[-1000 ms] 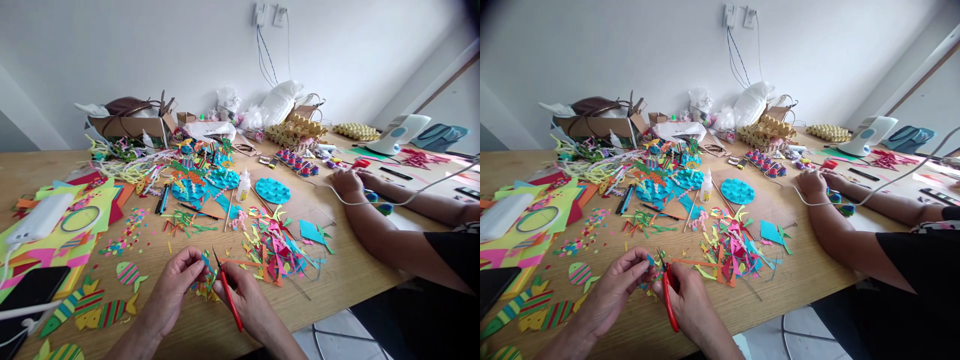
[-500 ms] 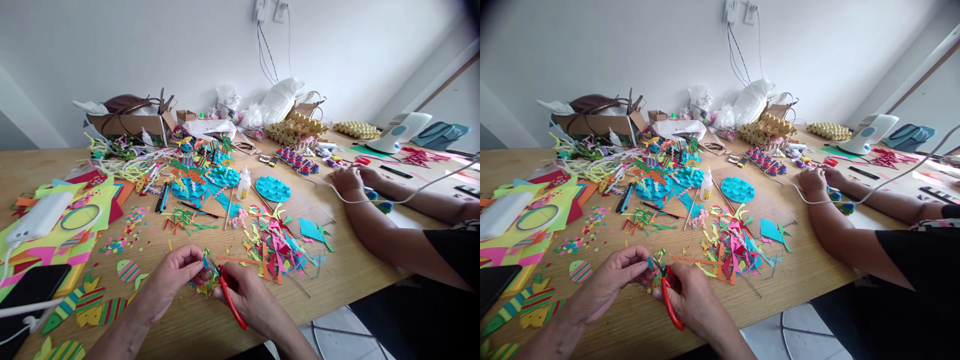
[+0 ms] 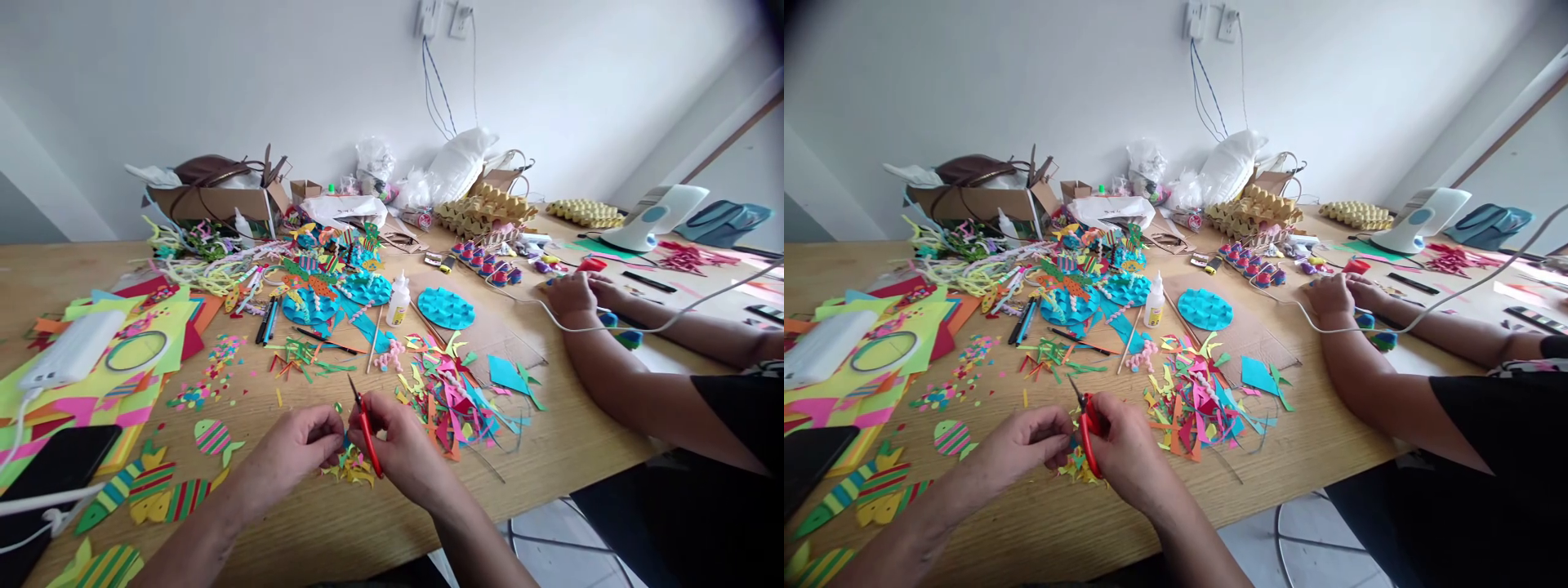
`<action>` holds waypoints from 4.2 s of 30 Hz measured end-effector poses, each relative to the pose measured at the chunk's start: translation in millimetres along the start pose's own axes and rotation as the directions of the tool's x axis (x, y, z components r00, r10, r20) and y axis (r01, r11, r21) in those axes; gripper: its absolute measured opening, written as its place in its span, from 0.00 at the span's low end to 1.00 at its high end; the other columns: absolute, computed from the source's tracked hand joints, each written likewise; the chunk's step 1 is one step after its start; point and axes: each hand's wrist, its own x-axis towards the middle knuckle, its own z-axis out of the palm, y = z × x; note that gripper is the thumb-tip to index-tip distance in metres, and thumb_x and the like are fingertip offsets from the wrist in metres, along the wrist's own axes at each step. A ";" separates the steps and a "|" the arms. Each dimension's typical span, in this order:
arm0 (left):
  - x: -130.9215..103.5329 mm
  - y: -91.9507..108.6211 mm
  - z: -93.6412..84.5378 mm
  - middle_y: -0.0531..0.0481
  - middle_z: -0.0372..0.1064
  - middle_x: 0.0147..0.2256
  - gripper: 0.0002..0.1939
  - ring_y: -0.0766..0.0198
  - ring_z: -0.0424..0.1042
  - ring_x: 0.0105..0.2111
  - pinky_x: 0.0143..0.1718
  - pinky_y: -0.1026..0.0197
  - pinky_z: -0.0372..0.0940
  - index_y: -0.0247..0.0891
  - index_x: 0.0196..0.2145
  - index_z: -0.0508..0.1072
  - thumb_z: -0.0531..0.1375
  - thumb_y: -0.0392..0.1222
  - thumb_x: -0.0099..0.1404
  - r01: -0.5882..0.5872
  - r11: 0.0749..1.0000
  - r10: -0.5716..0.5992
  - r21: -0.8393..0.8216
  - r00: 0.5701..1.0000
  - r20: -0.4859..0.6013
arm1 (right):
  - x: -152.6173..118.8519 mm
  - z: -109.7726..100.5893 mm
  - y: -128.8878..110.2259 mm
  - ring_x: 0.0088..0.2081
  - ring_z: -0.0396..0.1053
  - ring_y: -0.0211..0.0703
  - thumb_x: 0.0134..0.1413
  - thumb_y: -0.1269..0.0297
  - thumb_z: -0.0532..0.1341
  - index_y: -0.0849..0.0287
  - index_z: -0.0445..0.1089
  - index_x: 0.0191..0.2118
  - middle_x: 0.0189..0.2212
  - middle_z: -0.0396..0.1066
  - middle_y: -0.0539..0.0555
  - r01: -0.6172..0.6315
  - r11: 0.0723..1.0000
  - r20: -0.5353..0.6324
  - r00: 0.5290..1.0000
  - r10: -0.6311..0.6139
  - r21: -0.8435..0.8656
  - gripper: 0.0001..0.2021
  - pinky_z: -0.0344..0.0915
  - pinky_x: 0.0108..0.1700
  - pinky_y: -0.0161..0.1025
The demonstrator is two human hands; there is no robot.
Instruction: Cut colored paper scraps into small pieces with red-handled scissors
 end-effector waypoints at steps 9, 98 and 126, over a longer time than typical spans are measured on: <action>-7.3 7.2 20.6 0.56 0.61 0.21 0.10 0.67 0.60 0.23 0.25 0.66 0.56 0.37 0.24 0.70 0.60 0.46 0.55 -0.124 0.962 0.073 -0.244 0.976 -0.206 | 2.9 21.6 11.1 0.25 0.58 0.35 0.43 0.64 0.61 0.58 0.61 0.27 0.23 0.59 0.46 0.061 0.917 -0.224 0.974 0.032 0.395 0.07 0.57 0.27 0.31; -15.6 -2.9 8.8 0.54 0.69 0.27 0.05 0.66 0.68 0.29 0.33 0.65 0.64 0.37 0.28 0.70 0.57 0.39 0.60 -0.140 0.927 0.075 -0.349 0.978 -0.196 | -25.1 18.2 10.8 0.21 0.45 0.32 0.47 0.59 0.60 0.59 0.54 0.19 0.16 0.48 0.43 -0.086 0.995 0.081 0.993 0.090 -0.046 0.16 0.42 0.21 0.31; -16.3 -3.7 -5.3 0.56 0.63 0.22 0.07 0.65 0.63 0.24 0.26 0.67 0.59 0.38 0.27 0.71 0.55 0.40 0.60 -0.068 0.983 0.092 0.173 0.986 -0.138 | -16.0 4.4 7.4 0.22 0.49 0.31 0.44 0.68 0.62 0.59 0.59 0.22 0.18 0.53 0.42 -0.101 0.990 0.090 0.990 0.110 -0.097 0.10 0.45 0.23 0.29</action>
